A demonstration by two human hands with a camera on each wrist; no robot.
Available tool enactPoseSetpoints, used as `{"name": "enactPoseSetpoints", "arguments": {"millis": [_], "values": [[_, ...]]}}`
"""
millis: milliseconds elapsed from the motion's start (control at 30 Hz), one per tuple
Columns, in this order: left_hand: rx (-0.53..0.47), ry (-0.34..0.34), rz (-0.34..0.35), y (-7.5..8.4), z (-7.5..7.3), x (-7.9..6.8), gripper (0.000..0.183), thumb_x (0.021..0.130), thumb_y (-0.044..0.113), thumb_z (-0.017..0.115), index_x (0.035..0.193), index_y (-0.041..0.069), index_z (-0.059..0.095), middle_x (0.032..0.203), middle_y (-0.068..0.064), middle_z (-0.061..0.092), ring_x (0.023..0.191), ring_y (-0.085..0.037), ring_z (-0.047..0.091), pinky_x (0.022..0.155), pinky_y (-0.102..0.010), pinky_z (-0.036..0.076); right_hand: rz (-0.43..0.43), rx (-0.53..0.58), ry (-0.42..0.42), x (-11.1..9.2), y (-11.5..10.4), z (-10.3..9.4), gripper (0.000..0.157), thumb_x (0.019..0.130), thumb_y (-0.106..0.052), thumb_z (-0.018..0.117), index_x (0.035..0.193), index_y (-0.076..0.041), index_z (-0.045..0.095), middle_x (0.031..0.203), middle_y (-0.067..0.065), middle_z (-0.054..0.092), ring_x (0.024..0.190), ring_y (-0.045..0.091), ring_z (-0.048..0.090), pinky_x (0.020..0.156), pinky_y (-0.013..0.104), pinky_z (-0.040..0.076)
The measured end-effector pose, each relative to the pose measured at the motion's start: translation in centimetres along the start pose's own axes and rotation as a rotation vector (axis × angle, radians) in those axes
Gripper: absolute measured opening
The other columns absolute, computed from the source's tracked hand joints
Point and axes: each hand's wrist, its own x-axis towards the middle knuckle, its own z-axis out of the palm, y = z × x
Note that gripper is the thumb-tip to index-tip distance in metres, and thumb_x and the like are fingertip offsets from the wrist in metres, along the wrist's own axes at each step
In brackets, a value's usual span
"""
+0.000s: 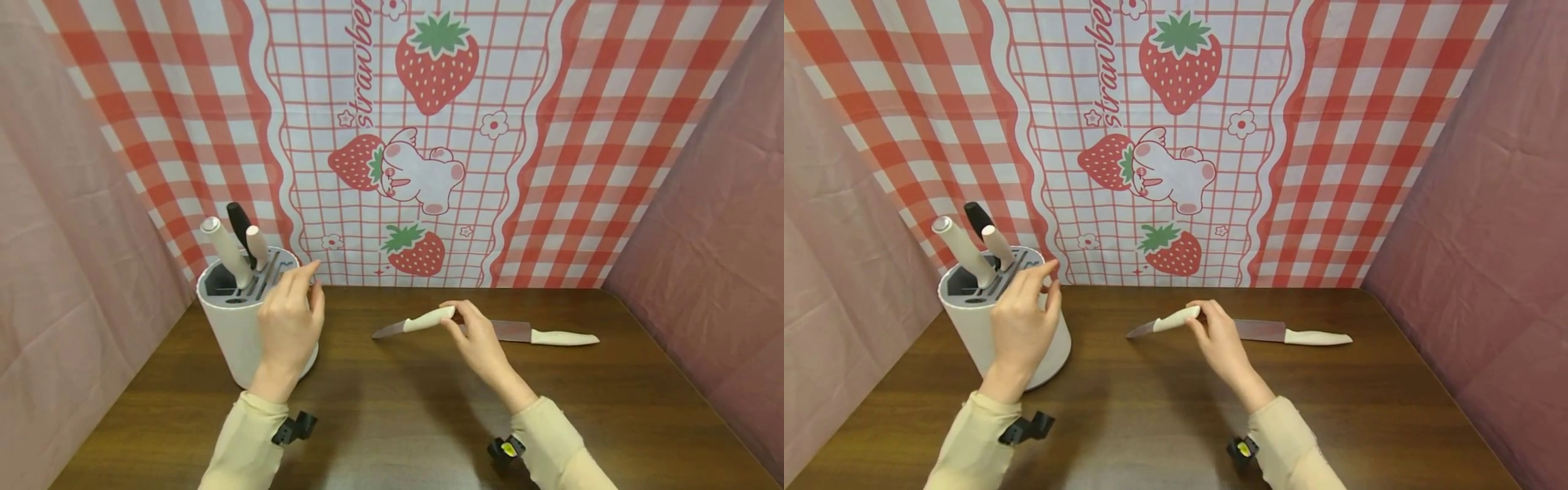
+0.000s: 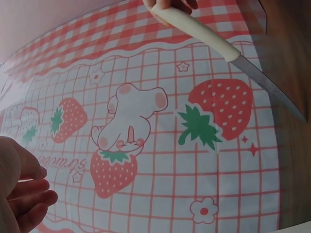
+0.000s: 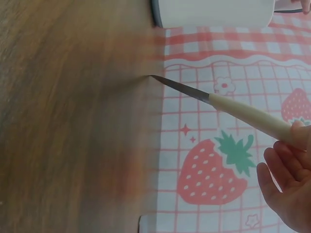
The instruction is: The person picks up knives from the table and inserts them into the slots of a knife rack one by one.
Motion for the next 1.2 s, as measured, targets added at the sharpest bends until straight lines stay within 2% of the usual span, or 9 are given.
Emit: {"name": "enactPoseSetpoints", "arguments": {"millis": [167,400,833,1033,1200], "values": [[-0.033,-0.038,-0.015,0.3,0.0,-0.2,0.024,0.079,0.004,0.062,0.103,0.005,0.065,0.086,-0.01,0.065,0.062,-0.027,0.057,0.056,-0.038,0.046,-0.018,0.019,0.004,0.2,-0.8,-0.3,0.023,0.088,-0.017,0.058,0.109,-0.007,0.057,0.095,0.002,0.057,0.089,0.014,0.058,0.073,0.035,0.05],[-0.07,-0.059,0.007,0.6,0.2,-0.1,0.025,0.078,0.004,0.063,0.103,0.005,0.066,0.086,-0.008,0.064,0.064,-0.021,0.058,0.056,-0.034,0.047,-0.066,0.04,0.039,0.7,-2.0,-0.8,0.022,0.088,-0.015,0.058,0.107,-0.005,0.059,0.092,0.002,0.057,0.085,0.012,0.055,0.072,0.035,0.049],[-0.141,-0.117,-0.017,1.6,0.4,-0.1,0.024,0.078,0.004,0.066,0.101,0.004,0.065,0.086,-0.008,0.065,0.064,-0.017,0.059,0.055,-0.03,0.047,-0.146,0.078,0.09,1.4,-3.9,-1.8,0.021,0.087,-0.01,0.059,0.107,-0.004,0.059,0.099,0.006,0.057,0.091,0.012,0.055,0.079,0.023,0.047],[-0.148,-0.122,-0.007,2.1,0.5,-0.3,0.026,0.076,0.004,0.068,0.101,0.005,0.065,0.084,-0.006,0.064,0.062,-0.015,0.059,0.053,-0.029,0.046,-0.165,0.143,0.13,1.8,-4.6,-1.9,0.019,0.086,-0.008,0.059,0.105,-0.002,0.059,0.103,0.008,0.058,0.093,0.009,0.053,0.082,0.014,0.043],[-0.183,-0.143,-0.006,2.6,0.7,-0.4,0.025,0.076,0.004,0.069,0.1,0.005,0.065,0.085,-0.007,0.065,0.062,-0.014,0.059,0.052,-0.026,0.047,-0.205,0.185,0.161,2.1,-5.2,-1.9,0.021,0.085,-0.003,0.059,0.106,-0.001,0.059,0.106,0.008,0.059,0.093,0.008,0.054,0.082,0.014,0.044]]}}
